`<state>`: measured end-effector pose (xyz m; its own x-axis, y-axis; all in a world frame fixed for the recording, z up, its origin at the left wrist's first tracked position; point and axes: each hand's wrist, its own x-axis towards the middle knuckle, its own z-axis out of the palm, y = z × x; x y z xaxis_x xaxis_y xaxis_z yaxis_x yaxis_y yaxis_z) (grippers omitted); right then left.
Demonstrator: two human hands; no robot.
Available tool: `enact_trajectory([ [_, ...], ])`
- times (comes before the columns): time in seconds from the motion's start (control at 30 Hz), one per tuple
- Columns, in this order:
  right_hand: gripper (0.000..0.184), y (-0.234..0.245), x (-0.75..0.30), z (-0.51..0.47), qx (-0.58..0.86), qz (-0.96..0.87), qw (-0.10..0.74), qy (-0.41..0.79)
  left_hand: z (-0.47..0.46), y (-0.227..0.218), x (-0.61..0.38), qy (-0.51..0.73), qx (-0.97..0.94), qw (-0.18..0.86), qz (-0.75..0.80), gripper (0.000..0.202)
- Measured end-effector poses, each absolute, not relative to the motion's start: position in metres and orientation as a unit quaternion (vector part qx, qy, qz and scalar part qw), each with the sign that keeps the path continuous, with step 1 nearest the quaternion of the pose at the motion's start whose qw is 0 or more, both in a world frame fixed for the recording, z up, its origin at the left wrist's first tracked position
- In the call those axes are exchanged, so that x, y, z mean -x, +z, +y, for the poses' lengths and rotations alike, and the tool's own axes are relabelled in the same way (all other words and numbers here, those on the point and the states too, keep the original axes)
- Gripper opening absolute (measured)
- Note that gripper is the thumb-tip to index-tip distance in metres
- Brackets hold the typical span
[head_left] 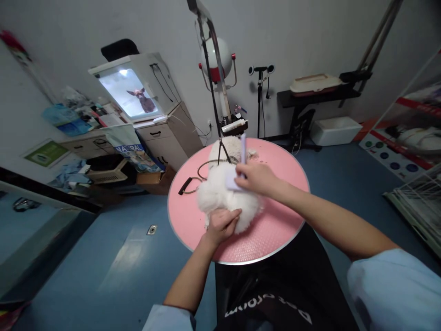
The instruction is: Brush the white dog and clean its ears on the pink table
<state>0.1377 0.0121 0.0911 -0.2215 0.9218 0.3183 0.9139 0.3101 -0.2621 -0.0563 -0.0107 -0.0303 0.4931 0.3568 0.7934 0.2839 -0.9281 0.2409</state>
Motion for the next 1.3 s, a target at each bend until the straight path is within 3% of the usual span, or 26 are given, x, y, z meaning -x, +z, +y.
enact_trajectory([
  [0.1,0.025,0.093,-0.139,0.012,0.640,-0.722,0.258,-0.049,-0.011,-0.031,0.057,0.470,-0.862,0.044,0.185,0.022],
  [0.23,0.020,0.091,-0.138,0.012,0.573,-0.799,0.182,0.015,-0.011,-0.032,0.057,0.471,-0.861,0.044,0.185,0.022],
  [0.37,0.025,0.089,-0.135,0.011,0.635,-0.738,0.220,-0.060,-0.010,-0.033,0.057,0.470,-0.861,0.056,0.186,0.021],
  [0.5,0.020,0.089,-0.136,0.007,0.573,-0.800,0.178,0.004,-0.011,-0.032,0.057,0.468,-0.862,0.053,0.187,0.018],
  [0.6,0.022,0.089,-0.140,0.006,0.640,-0.732,0.227,-0.049,-0.012,-0.029,0.056,0.468,-0.862,0.048,0.189,0.019],
  [0.73,0.017,0.090,-0.145,0.005,0.569,-0.797,0.200,0.042,-0.012,-0.028,0.055,0.462,-0.866,0.043,0.186,0.020],
  [0.87,0.021,0.092,-0.149,0.004,0.649,-0.719,0.246,-0.035,-0.012,-0.029,0.054,0.472,-0.861,0.046,0.184,0.019],
  [1.0,0.015,0.093,-0.154,-0.001,0.563,-0.798,0.204,0.067,-0.014,-0.029,0.052,0.456,-0.870,0.038,0.183,0.018],
  [1.13,0.018,0.090,-0.161,-0.002,0.655,-0.710,0.260,-0.012,-0.016,-0.031,0.051,0.456,-0.870,0.039,0.184,0.017],
  [1.3,0.014,0.081,-0.162,-0.004,0.597,-0.764,0.232,0.078,-0.016,-0.029,0.050,0.440,-0.875,0.032,0.198,0.018],
])
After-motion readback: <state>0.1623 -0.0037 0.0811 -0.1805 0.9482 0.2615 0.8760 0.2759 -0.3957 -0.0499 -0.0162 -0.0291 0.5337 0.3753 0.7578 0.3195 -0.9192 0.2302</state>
